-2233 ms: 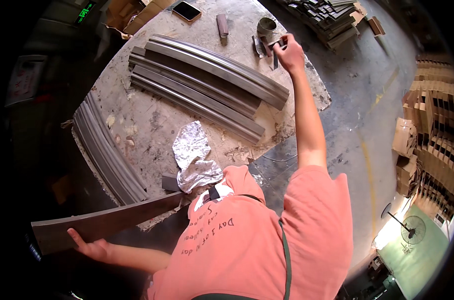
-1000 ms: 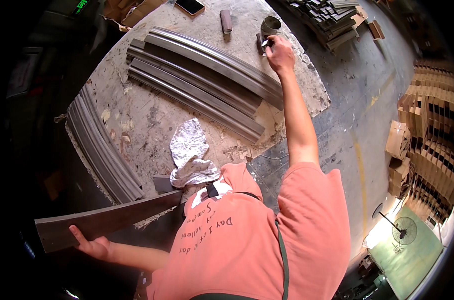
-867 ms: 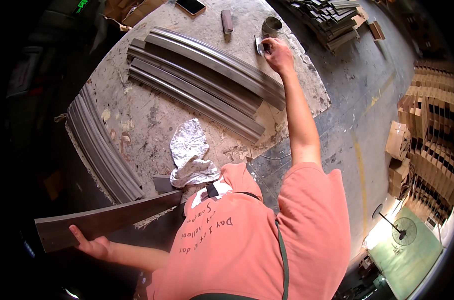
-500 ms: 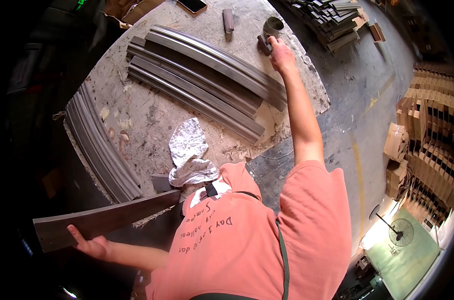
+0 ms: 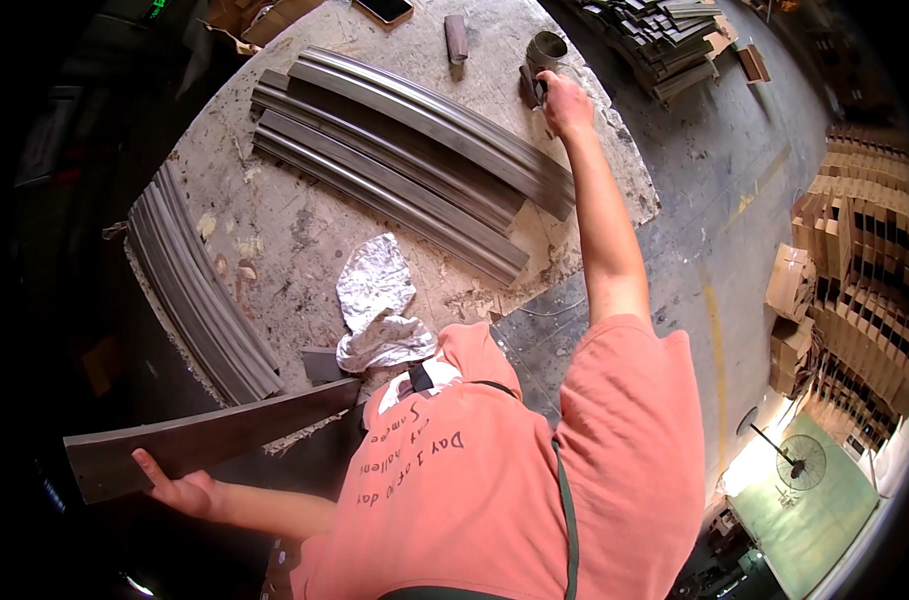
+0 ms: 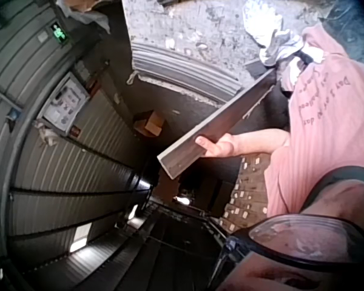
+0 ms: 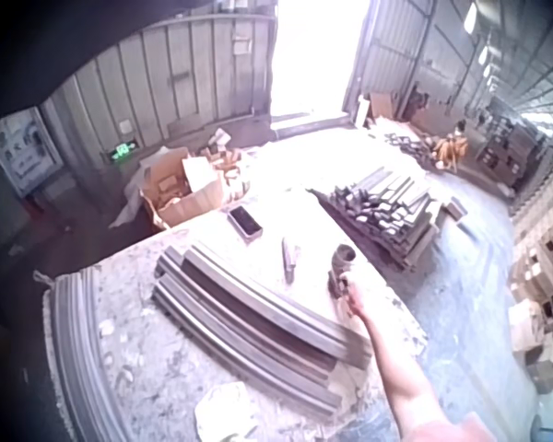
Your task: Manually sanding the ends and edges of wood molding pieces with a sanding block.
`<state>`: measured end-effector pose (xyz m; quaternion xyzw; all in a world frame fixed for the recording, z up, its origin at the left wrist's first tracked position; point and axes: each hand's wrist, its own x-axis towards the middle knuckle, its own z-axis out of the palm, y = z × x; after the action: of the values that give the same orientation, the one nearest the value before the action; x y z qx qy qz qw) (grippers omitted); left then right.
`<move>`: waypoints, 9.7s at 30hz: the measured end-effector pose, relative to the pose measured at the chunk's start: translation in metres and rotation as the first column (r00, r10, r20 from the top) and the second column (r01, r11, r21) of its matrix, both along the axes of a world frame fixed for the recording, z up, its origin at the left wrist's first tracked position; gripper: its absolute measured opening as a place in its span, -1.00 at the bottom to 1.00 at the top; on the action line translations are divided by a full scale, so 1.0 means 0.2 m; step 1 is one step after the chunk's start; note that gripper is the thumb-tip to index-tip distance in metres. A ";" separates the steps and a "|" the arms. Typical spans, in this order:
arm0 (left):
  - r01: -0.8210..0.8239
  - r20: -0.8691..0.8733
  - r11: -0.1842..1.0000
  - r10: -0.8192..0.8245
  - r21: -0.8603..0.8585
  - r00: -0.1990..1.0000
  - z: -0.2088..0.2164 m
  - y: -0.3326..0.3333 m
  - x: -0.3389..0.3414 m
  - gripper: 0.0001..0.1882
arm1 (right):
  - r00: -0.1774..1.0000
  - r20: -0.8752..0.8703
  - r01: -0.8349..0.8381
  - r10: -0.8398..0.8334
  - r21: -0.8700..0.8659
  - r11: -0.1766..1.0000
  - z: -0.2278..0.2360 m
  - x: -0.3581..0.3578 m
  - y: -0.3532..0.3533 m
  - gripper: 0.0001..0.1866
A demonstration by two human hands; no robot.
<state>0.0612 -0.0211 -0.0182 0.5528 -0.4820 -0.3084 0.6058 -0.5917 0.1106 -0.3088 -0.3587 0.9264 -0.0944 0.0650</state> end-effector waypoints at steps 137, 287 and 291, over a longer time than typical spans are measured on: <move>0.577 0.074 0.655 -0.627 -0.488 0.775 0.20 0.32 0.78 -0.78 | 0.800 -0.529 -0.511 0.283 -0.848 -0.142 2.15 3.22 0.13 -0.78; 0.517 0.326 0.355 -0.475 -0.779 0.817 0.20 0.37 0.43 -0.20 | 0.668 -0.703 -0.738 0.245 -0.669 0.092 2.25 3.43 0.29 -0.71; 0.601 0.292 0.419 -0.597 -0.681 0.747 0.20 0.40 0.41 -0.16 | 0.863 -0.475 -0.504 0.171 -0.820 0.270 2.23 3.34 0.40 -0.72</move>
<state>0.1432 0.0579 0.0227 0.0494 -0.7288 -0.2785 0.6235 0.0756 0.1912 0.1379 -0.5311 0.6043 -0.5299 -0.2682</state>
